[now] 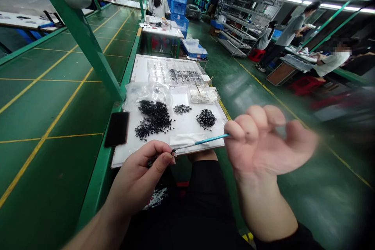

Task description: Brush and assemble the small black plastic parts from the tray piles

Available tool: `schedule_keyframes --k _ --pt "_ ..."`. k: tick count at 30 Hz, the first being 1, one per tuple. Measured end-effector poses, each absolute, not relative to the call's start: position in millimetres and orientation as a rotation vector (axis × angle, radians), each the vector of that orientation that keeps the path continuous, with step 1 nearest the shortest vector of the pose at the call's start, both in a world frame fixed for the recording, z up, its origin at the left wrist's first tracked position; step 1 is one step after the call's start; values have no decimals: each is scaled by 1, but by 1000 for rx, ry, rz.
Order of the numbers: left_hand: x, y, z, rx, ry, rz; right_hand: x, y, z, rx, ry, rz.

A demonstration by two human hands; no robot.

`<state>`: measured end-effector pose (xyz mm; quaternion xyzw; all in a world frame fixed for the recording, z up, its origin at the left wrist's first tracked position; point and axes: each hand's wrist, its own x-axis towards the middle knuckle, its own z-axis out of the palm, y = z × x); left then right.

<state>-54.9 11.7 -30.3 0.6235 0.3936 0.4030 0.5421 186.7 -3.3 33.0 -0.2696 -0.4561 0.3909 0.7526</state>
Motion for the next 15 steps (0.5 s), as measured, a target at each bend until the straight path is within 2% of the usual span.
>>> schedule_keyframes --k 7,11,13,15 --pt "-57 13 -31 1530 932 965 194 -2 38 -420 -783 964" --pt "-59 11 -29 1500 948 978 207 17 42 -412 -824 880" --pt "-60 10 -30 1470 971 989 212 43 35 -659 -990 716" --pt "-62 10 -32 1458 1005 988 212 77 17 -1194 -1242 502"
